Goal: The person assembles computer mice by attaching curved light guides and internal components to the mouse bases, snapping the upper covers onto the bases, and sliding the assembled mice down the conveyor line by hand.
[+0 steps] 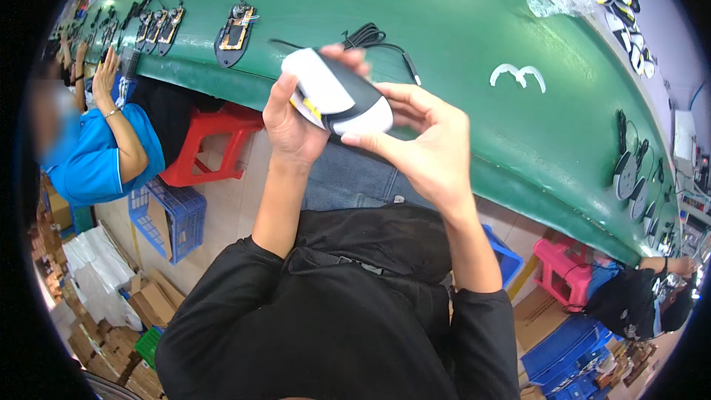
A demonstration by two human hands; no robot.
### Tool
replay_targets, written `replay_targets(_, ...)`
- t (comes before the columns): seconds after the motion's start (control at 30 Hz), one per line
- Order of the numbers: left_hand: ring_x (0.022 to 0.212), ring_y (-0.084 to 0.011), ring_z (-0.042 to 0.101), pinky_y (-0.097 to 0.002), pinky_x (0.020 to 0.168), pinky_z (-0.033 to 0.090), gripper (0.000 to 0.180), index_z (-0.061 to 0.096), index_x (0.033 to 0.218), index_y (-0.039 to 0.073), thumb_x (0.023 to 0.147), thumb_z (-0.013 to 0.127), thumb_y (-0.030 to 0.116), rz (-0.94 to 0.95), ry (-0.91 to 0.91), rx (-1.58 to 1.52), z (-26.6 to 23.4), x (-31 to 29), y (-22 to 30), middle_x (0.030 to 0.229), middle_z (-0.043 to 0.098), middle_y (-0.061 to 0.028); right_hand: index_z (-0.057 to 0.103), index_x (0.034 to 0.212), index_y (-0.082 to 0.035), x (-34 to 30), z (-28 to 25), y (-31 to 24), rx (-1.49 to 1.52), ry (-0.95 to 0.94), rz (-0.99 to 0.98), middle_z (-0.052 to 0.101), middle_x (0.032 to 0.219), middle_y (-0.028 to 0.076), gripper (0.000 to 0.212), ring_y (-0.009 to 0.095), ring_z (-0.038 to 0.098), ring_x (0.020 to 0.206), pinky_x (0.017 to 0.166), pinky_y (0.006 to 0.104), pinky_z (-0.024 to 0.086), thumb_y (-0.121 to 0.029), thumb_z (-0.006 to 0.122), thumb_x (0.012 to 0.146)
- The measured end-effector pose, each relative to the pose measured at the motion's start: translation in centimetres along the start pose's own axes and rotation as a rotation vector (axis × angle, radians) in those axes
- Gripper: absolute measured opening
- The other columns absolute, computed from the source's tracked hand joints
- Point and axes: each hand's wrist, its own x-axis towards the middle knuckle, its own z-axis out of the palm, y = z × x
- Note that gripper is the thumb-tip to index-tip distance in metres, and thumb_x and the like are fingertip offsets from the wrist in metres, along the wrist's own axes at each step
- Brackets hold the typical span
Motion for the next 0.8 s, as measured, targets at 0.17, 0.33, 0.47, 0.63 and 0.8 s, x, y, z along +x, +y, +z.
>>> replay_targets(0.17, 0.105, -0.0204, 0.052, -0.0413, 0.111, 0.032, 0.042, 0.064, 0.1, 0.008, 0.074, 0.079, 0.038, 0.104, -0.234, -0.236, -1.0, 0.4, -1.3, 0.101, 0.064, -0.0108, 0.066, 0.116, -0.005, 0.2, -0.6, -1.4, -0.409, -0.053, -0.478, 0.07, 0.104, 0.011, 0.055, 0.024, 0.069, 0.091, 0.083, 0.0316, 0.053, -0.015, 0.087, 0.066)
replay_targets(0.33, 0.106, -0.0235, 0.056, -0.0398, 0.108, 0.037, 0.049, 0.062, 0.105, 0.005, 0.075, 0.078, 0.04, 0.166, -0.341, -0.393, -0.5, 1.0, -2.5, 0.11, 0.062, -0.0161, 0.065, 0.118, -0.002, -0.6, -0.6, -0.7, -0.329, -0.057, -0.429, 0.07, 0.104, 0.012, 0.053, 0.021, 0.068, 0.087, 0.082, 0.0297, 0.053, -0.013, 0.085, 0.07)
replay_targets(0.47, 0.113, -0.0252, 0.061, -0.0384, 0.093, 0.051, 0.052, 0.051, 0.129, -0.005, 0.1, 0.048, 0.038, -0.167, -0.012, -0.042, 0.9, -0.4, -1.4, 0.123, 0.062, -0.0179, 0.066, 0.109, 0.002, -0.5, -4.1, -3.9, -0.075, 0.143, -0.162, 0.068, 0.094, 0.003, 0.041, 0.01, 0.063, 0.084, 0.078, 0.0254, 0.05, -0.007, 0.081, 0.072)
replay_targets(0.63, 0.086, -0.0145, 0.067, -0.0294, 0.081, 0.052, 0.015, 0.073, 0.09, -0.003, 0.09, 0.068, 0.011, -0.015, 0.027, 0.788, 1.3, -1.3, 4.4, 0.088, 0.072, -0.0093, 0.066, 0.115, 0.005, -2.5, -13.6, -11.8, -0.606, 0.718, -0.369, 0.068, 0.096, 0.006, 0.034, 0.011, 0.062, 0.083, 0.08, 0.0224, 0.047, -0.008, 0.073, 0.084)
replay_targets(0.8, 0.107, -0.0268, 0.059, -0.0379, 0.094, 0.045, 0.051, 0.065, 0.116, -0.001, 0.083, 0.074, 0.037, 0.276, 0.653, 1.757, -4.4, 1.6, 11.4, 0.115, 0.063, -0.0178, 0.068, 0.122, -0.017, -6.3, -24.0, -5.5, -1.382, 1.062, -0.032, 0.071, 0.102, 0.016, 0.046, 0.018, 0.067, 0.084, 0.078, 0.033, 0.05, -0.032, 0.078, 0.08)
